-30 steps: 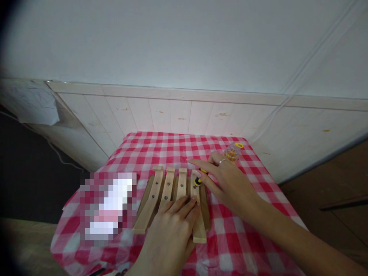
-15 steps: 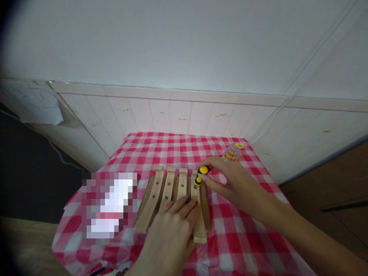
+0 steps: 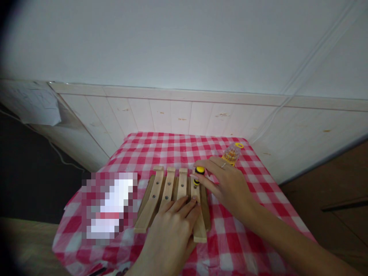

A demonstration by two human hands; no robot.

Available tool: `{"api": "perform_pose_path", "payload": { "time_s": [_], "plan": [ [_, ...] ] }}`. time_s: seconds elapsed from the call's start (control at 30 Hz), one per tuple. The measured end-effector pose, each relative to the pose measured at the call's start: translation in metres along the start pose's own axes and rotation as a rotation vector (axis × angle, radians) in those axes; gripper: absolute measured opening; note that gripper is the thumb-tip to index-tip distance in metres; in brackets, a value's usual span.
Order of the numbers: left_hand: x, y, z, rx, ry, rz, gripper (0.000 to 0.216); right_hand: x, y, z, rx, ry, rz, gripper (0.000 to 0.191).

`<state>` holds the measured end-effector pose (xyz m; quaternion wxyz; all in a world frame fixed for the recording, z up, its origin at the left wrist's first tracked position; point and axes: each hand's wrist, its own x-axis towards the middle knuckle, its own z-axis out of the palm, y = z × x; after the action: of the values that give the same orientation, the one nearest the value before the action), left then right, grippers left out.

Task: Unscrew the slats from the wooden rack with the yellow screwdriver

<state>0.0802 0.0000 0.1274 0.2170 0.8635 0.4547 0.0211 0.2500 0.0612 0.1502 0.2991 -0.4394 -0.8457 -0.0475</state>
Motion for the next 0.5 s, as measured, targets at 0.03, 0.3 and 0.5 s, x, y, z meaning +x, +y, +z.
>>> {"api": "perform_pose_path", "payload": {
  "time_s": [0.03,0.3,0.5],
  "plan": [
    [0.0001,-0.0001,-0.0001,-0.002,-0.001,0.001,0.039,0.0007,0.0001,-0.0015,0.01,-0.013,-0.015,0.021],
    [0.0014,-0.0011,-0.0008,-0.021,-0.019,0.003,0.04,-0.0017,-0.0023,-0.0029,0.141,-0.131,0.029,0.012],
    [0.0023,-0.0017,0.0016,-0.022,0.017,0.012,0.039,-0.0009,-0.0069,0.0023,0.24,-0.128,0.043,0.027]
  ]
}}
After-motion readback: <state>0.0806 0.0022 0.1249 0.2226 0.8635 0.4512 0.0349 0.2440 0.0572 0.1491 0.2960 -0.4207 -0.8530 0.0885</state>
